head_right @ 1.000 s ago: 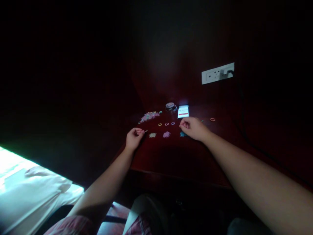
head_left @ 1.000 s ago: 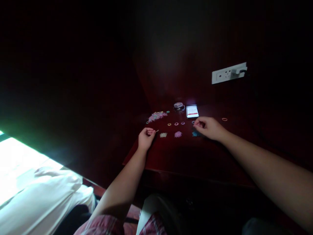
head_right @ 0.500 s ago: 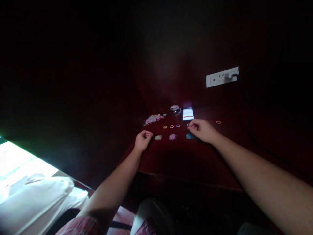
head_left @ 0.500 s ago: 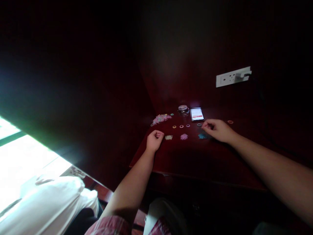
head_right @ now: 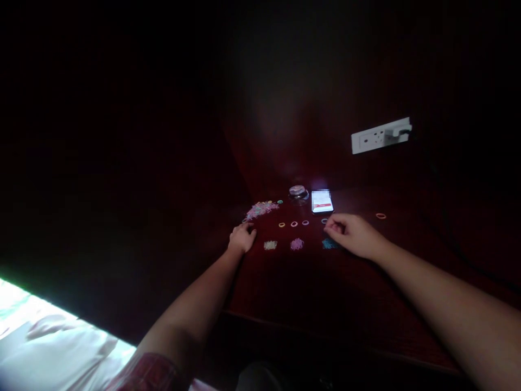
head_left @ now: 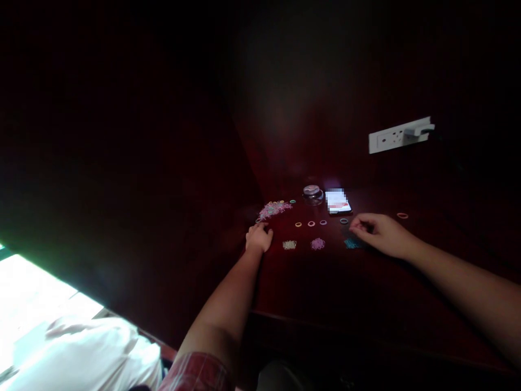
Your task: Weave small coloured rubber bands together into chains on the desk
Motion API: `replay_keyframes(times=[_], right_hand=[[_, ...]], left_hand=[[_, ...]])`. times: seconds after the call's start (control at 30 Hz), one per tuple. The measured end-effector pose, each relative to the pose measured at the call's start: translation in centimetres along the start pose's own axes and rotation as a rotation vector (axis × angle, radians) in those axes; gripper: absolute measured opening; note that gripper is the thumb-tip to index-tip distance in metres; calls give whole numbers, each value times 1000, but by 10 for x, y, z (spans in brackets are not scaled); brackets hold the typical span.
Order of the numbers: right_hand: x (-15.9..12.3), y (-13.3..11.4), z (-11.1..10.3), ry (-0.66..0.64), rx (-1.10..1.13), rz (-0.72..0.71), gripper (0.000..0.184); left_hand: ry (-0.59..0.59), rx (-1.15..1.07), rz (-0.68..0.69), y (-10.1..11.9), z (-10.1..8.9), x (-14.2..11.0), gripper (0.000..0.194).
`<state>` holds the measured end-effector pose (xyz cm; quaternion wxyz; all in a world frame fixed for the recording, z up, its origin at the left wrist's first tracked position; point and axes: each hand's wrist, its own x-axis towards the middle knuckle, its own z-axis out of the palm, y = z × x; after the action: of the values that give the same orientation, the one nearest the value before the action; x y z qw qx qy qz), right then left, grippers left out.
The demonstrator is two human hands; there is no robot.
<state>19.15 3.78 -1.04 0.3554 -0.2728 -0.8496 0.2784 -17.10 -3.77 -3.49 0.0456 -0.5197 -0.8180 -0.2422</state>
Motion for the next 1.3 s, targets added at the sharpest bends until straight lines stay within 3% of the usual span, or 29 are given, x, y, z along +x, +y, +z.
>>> replay_keyframes(times=[0.4,0.8,1.3], right_hand=[[0,-7,0,5,22,37,27],[-1,-8,0,20,41,39,25],[0,-3,1,12,66,38,21]], left_hand=[[-27,109,2,4,15,39,52],[70,-73,186,4,6,31,26],[54,-248,196,-4,11,33,12]])
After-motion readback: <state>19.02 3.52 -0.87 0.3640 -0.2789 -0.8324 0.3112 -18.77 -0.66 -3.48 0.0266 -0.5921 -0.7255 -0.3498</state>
